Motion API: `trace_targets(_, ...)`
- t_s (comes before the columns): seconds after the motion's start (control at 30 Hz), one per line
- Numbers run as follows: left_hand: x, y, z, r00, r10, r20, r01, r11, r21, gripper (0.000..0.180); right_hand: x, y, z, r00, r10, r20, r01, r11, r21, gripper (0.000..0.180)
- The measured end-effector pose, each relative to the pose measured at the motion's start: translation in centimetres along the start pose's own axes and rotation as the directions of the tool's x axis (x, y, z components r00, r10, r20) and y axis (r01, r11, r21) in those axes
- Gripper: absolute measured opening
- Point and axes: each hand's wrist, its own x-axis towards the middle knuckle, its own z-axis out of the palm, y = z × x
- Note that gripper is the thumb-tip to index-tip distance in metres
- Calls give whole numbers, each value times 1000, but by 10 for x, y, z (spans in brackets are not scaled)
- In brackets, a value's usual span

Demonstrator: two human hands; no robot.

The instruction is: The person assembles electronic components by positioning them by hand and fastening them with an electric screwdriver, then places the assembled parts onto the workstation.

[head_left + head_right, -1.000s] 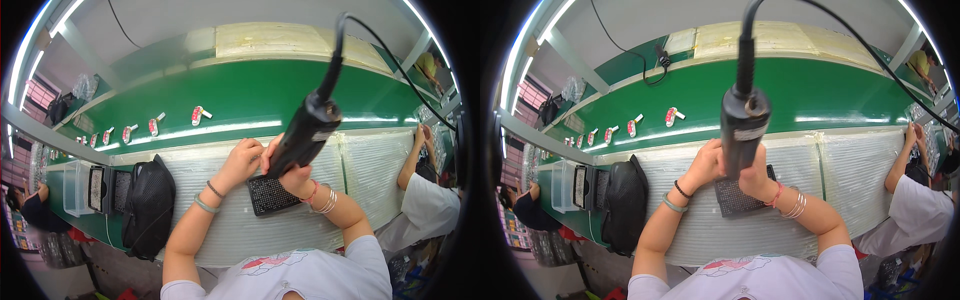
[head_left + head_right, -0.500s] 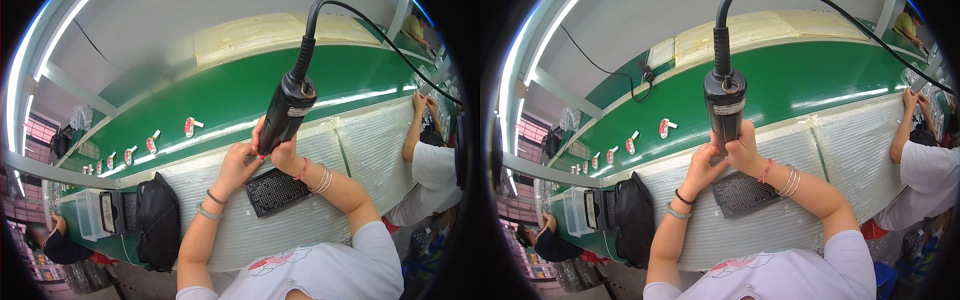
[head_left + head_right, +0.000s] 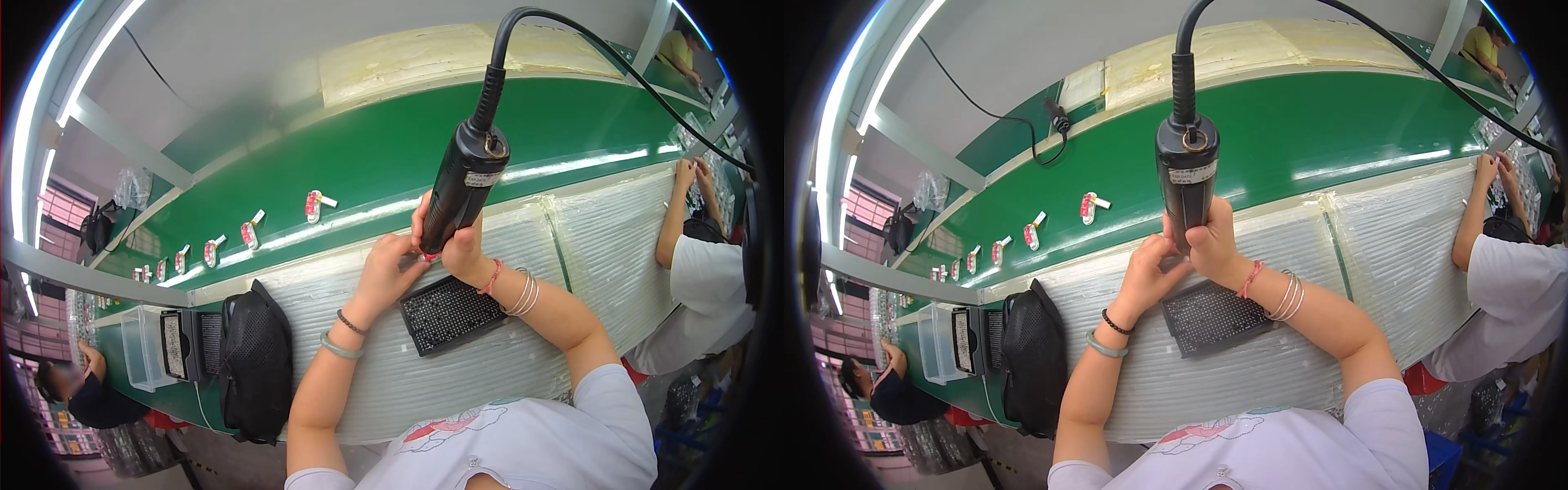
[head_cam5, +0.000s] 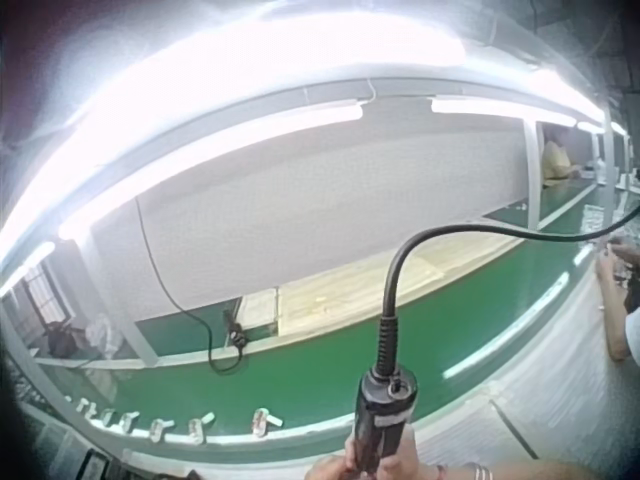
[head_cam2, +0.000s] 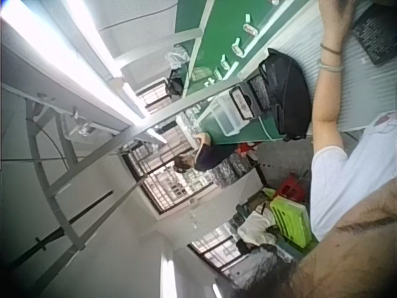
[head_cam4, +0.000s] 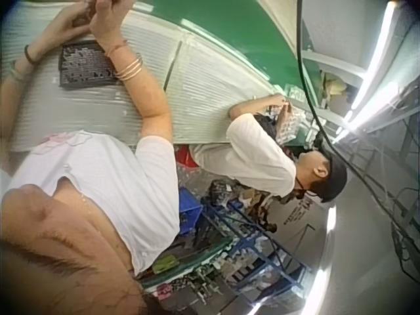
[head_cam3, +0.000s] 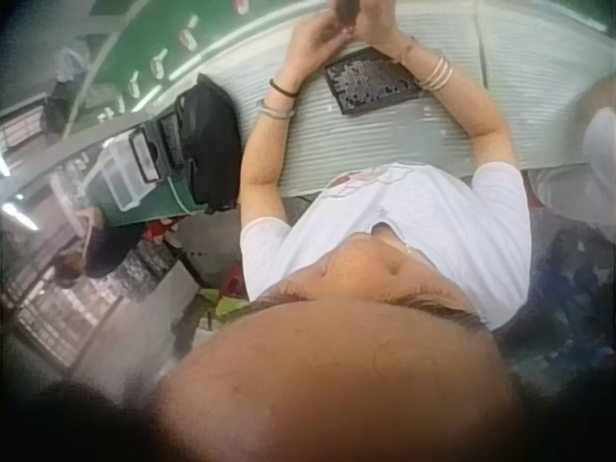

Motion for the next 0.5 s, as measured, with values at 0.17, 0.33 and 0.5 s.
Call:
trace_targets(0.17, 2, 5, -2, 1000, 9, 17, -9, 999, 43, 27, 2, 3, 2, 996, -77, -37, 75, 996, -43, 71)
trace_targets(0.33, -2, -5, 1, 1000, -28, 10, 28, 1000, -2, 24, 7, 4, 10, 1000, 0, -8, -3, 960, -281, 78)
trace_targets(0.5, 4, 1, 1, 998, -62, 1, 62, 996, -62, 20, 10, -2, 14, 998, -57, 40, 67, 939, -337, 78)
